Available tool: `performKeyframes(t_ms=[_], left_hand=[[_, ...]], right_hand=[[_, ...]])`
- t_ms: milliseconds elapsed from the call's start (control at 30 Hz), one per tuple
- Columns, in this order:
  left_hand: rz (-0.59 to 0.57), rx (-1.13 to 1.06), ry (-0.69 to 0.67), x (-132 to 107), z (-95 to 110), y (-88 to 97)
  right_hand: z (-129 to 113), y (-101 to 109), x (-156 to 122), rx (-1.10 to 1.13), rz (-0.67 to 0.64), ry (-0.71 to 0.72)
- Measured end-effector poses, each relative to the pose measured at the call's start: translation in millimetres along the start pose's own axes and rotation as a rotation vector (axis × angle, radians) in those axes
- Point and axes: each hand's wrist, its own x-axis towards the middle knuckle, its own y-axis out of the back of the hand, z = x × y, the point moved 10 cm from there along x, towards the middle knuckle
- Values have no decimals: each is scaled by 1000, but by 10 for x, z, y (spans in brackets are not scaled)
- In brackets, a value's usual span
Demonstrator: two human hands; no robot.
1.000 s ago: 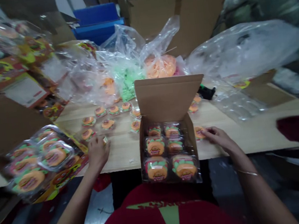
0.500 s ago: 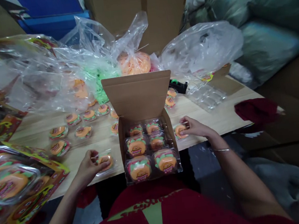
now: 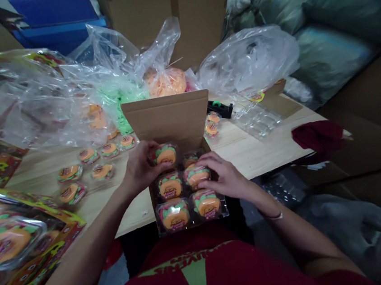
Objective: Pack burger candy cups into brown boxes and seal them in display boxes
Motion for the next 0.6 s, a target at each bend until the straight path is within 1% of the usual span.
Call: performKeyframes(t_ms=[33, 100, 167, 233, 267, 300, 333, 367, 400, 433, 467, 500, 533, 567, 600], left_hand=[[-49, 44, 11, -1, -44, -95], [-137, 102, 45, -40, -155, -215], [-205, 154, 70, -81, -255, -267], [-263, 208, 65, -96, -311, -305], [-297, 226, 51, -99, -320, -337], [-325, 233, 32, -102, -316, -371], [-343, 224, 7, -105, -297, -399], [-343, 198, -30, -111, -256, -412], [-314, 160, -73, -118, -204, -395], [-252, 123, -112, -126, -163, -338], [-158, 92, -136, -138, -154, -236], [-35, 77, -132, -157, -202, -92], [102, 88, -93, -191, -320, 79], [224, 131, -17, -241, -509, 247], [312, 205, 91, -304, -756, 393]], right_hand=[[24, -68, -17, -25, -31, -4], [63, -138, -62, -55, -80, -12], [51, -154, -91, -104, -114, -3], [19, -146, -84, -167, -138, 22], [13, -113, -62, -178, -124, 42], [31, -48, -25, -165, -82, 58], [92, 50, 23, -131, -13, 64], [211, 179, 77, -92, 85, 47], [398, 321, 131, -61, 199, 0], [644, 447, 178, -50, 310, -81], [929, 527, 220, -62, 393, -191], [1229, 542, 261, -94, 427, -323], [1513, 497, 299, -135, 419, -454], [1757, 410, 331, -172, 386, -564], [1941, 303, 360, -207, 344, -639]])
